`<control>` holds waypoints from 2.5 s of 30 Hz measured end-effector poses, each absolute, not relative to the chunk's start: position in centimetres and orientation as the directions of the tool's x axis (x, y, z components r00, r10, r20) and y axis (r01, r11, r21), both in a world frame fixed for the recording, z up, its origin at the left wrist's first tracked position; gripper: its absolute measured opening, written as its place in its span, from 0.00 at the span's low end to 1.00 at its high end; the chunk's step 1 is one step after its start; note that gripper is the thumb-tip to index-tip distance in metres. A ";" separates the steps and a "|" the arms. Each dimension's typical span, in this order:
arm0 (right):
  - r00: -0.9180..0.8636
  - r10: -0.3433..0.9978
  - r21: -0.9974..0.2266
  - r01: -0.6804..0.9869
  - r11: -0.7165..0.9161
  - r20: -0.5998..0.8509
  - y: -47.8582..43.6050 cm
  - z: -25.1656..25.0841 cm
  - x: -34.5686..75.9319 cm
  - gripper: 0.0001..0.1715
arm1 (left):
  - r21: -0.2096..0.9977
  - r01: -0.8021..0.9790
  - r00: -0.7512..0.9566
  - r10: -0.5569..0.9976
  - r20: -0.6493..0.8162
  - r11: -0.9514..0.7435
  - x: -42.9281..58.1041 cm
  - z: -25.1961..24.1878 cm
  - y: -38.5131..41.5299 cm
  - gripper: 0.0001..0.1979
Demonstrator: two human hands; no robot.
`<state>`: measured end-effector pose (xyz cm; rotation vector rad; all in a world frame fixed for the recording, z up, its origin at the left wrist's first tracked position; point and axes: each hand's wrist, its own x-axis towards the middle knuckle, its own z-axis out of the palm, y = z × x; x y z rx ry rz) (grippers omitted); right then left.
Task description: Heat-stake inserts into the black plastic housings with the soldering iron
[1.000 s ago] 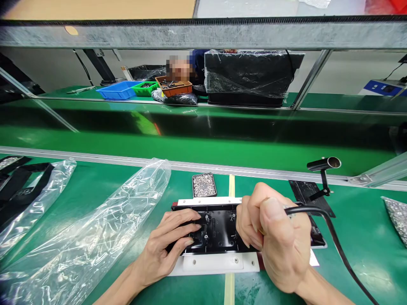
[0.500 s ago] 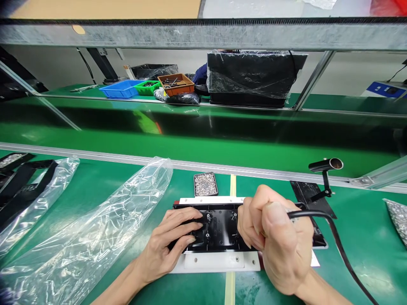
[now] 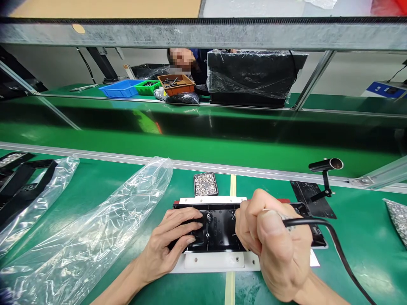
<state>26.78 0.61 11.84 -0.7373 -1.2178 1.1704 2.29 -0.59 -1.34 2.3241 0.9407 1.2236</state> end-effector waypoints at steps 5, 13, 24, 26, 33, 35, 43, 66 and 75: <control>-0.101 0.941 -0.913 -0.294 0.282 0.323 0.7 11.7 26.9 0.34 | 0.565 0.389 0.409 0.686 0.602 -0.728 2.3 -1.3 -0.5 0.14; -0.083 0.945 -0.907 -0.318 0.276 0.317 0.5 11.5 26.7 0.34 | 0.567 0.387 0.408 0.687 0.601 -0.727 2.3 -1.3 -0.6 0.14; -0.097 0.943 -0.911 -0.307 0.275 0.317 0.5 11.8 26.6 0.36 | 0.574 0.383 0.409 0.690 0.598 -0.724 2.4 -1.1 -0.5 0.14; -0.099 0.944 -0.914 -0.300 0.275 0.316 0.6 11.9 26.6 0.37 | 0.573 0.381 0.413 0.688 0.596 -0.726 2.4 -1.1 -0.5 0.14; -0.112 0.938 -0.911 -0.300 0.282 0.328 0.6 11.8 26.6 0.35 | 0.581 0.372 0.413 0.689 0.595 -0.724 2.3 -1.3 -0.6 0.14; -0.117 0.937 -0.911 -0.300 0.282 0.329 0.6 11.8 26.6 0.35 | 0.584 0.372 0.413 0.692 0.593 -0.722 2.4 -1.3 -0.6 0.13; -0.122 0.938 -0.912 -0.303 0.278 0.326 0.6 11.6 26.7 0.36 | 0.581 0.374 0.414 0.691 0.593 -0.723 2.4 -1.3 -0.6 0.13; -0.046 0.956 -0.895 -0.367 0.254 0.290 1.1 12.6 28.3 0.35 | 0.564 0.395 0.437 0.689 0.579 -0.725 1.9 -1.5 -0.6 0.15; -0.105 0.957 -0.912 -0.347 0.219 0.270 1.1 12.0 28.0 0.36 | 0.567 0.396 0.426 0.692 0.582 -0.722 2.0 -1.7 -0.7 0.15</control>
